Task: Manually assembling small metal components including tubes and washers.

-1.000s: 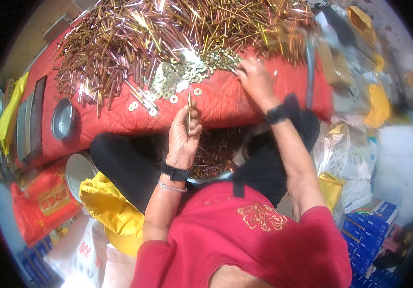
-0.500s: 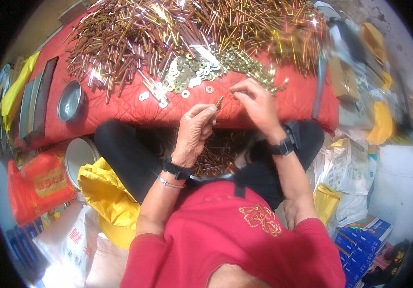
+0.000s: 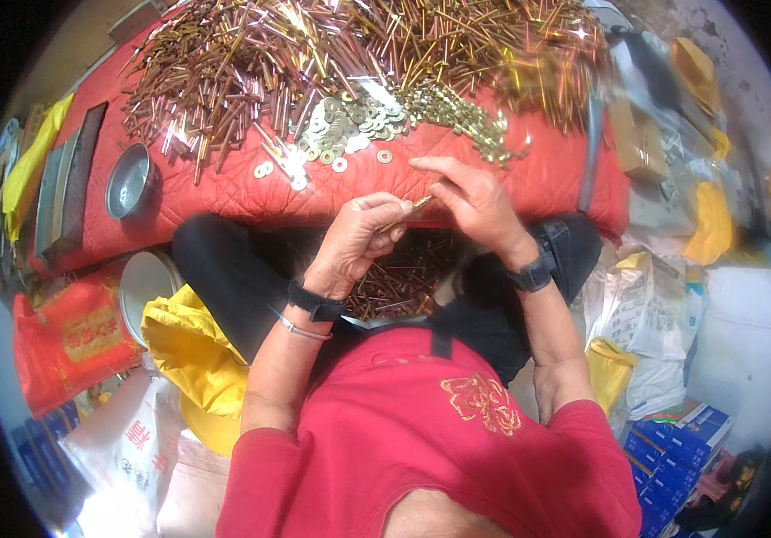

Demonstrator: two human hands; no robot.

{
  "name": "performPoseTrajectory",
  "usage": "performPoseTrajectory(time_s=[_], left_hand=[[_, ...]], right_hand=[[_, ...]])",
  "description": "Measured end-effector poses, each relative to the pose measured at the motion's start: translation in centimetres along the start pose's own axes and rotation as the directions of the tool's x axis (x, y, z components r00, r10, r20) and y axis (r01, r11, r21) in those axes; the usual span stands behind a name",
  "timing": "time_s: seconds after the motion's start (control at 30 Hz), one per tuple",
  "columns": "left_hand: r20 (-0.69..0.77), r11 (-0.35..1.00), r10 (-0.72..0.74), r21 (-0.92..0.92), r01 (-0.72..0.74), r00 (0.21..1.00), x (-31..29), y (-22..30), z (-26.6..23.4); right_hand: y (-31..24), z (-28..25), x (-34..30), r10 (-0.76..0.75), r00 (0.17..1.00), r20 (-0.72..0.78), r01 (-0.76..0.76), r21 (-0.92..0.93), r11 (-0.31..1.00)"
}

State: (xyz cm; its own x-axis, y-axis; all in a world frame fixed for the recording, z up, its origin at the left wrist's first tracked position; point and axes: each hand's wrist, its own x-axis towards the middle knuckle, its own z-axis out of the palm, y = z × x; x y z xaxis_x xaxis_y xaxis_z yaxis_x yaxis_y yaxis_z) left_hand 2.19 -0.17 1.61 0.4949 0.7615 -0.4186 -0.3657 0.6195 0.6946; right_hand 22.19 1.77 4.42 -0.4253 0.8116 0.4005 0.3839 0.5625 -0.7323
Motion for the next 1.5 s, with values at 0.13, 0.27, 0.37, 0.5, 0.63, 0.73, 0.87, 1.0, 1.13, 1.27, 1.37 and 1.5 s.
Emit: performPoseTrajectory(time_s=[0.13, 0.27, 0.37, 0.5, 0.63, 0.73, 0.87, 1.0, 1.13, 1.27, 1.37, 1.5], left_hand=[[-0.090, 0.968, 0.124, 0.228, -0.101, 0.988, -0.5, 0.0, 0.7], [-0.104, 0.986, 0.121, 0.128, -0.107, 0.987, -0.4, 0.0, 0.3], [-0.106, 0.987, 0.135, 0.102, -0.124, 0.985, -0.2, -0.1, 0.2], [-0.099, 0.990, 0.125, 0.085, -0.117, 0.987, -0.2, 0.0, 0.3], [0.055, 0.999, -0.020, -0.039, 0.022, 0.998, -0.4, -0.1, -1.3], [-0.062, 0.991, 0.010, 0.134, -0.001, 0.998, -1.1, -0.1, -0.1], [0.003, 0.826, 0.342, 0.476, -0.301, 0.940, -1.0, -0.7, 0.8], [-0.068, 0.977, 0.138, 0.172, -0.125, 0.988, -1.2, -0.9, -0.5], [-0.055, 0.992, 0.097, 0.088, -0.092, 0.994, -1.6, -0.4, -0.5], [-0.058, 0.992, 0.089, 0.100, -0.083, 0.994, -1.5, -0.3, -0.4], [-0.053, 0.995, 0.072, 0.071, -0.068, 0.996, -1.2, -0.4, -0.1], [-0.098, 0.987, 0.139, 0.099, -0.129, 0.985, -0.9, 0.3, 0.3]], right_hand=[[-1.5, -0.2, 0.0, 0.322, 0.944, 0.069, -0.328, 0.128, 0.936], [-0.3, 0.6, -0.8, 0.384, 0.919, 0.089, -0.388, 0.381, 0.839], [-0.3, 1.2, -0.7, 0.352, 0.934, 0.064, -0.351, 0.355, 0.867], [-0.4, 1.1, -0.5, 0.189, 0.981, -0.032, -0.181, 0.181, 0.967], [-0.9, 0.3, -0.2, 0.199, 0.971, 0.131, -0.220, 0.164, 0.962], [-0.3, -0.2, -0.6, 0.106, 0.980, 0.168, -0.096, -0.071, 0.993], [-0.6, -0.7, -1.1, 0.281, 0.937, 0.207, -0.265, -0.105, 0.959], [-0.9, 0.2, -0.8, 0.388, 0.896, 0.214, -0.416, 0.107, 0.903], [-1.4, 0.8, -0.4, 0.215, 0.972, 0.099, -0.221, 0.064, 0.973], [-0.8, 0.8, -0.6, 0.238, 0.965, 0.113, -0.254, 0.159, 0.954], [-1.1, 0.6, -1.2, 0.390, 0.906, 0.163, -0.417, 0.486, 0.768], [0.0, 1.7, -0.7, 0.346, 0.938, 0.026, -0.302, 0.552, 0.777]])
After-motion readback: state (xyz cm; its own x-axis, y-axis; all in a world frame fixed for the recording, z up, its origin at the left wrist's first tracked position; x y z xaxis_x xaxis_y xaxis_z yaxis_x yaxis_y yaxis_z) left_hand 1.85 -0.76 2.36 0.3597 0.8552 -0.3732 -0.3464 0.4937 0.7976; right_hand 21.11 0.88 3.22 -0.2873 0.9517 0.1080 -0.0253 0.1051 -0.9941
